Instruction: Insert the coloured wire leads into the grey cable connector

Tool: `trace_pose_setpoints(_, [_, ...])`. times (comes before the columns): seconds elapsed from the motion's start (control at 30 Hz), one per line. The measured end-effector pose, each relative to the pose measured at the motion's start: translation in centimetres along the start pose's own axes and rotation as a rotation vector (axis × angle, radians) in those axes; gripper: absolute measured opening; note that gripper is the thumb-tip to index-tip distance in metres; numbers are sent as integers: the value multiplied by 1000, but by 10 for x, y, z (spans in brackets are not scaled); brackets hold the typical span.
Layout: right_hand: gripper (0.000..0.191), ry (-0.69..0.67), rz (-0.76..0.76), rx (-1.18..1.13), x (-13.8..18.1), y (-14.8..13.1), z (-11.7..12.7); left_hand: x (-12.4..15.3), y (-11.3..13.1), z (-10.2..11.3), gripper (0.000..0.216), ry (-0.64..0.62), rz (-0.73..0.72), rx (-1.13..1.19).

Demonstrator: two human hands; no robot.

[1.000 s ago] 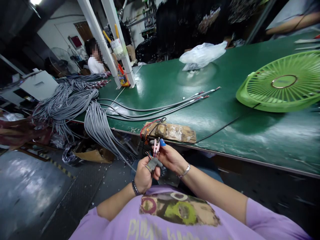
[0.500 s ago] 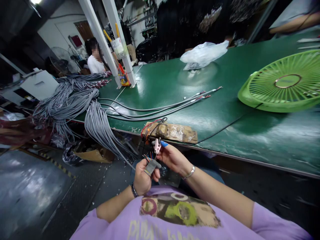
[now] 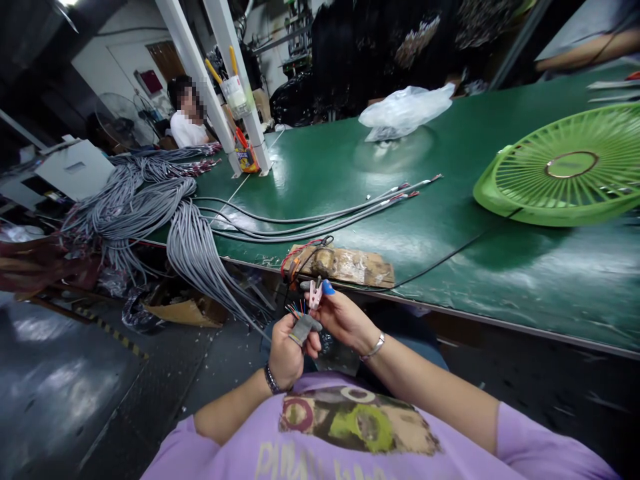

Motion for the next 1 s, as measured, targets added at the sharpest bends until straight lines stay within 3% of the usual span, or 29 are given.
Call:
trace_pose_setpoints(0.17, [26,21,-8,-37,1,1,-1,0,-5,1,29,9,20,-45])
trace_pose_setpoints(0.37, [35,-28,-56,-21,8,3,2,6,-6,7,30,12,2,-69])
trace_pose_setpoints(0.5, [38,-136,-52,114,21,6,2,10,-8,16,30,19,-34,-117])
trace_pose_setpoints(0.67, [27,-171,55,359,36,-1,-4,12,-7,14,33,-24,-38,-238])
trace_pose_setpoints(0.83, [25,-244,41,504,41,-6,-17,14,-15,-2,39,-172,112,-335])
trace_pose_setpoints(0.9, [25,-251,37,545,41,-6,-18,14,-17,-5,41,-198,133,-311])
trace_pose_setpoints(1.0, [25,-190,52,553,35,-5,-9,12,-16,2,39,-142,69,-229])
Point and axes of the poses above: each hand's wrist, its own x-axis away from the middle knuckle, its own z-axis out of the back of the hand, y = z × x, the point moved 8 cm from there along -x, towards the middle knuckle, and after that the axes turned 2 degrees about z, right-handed, at the moved point
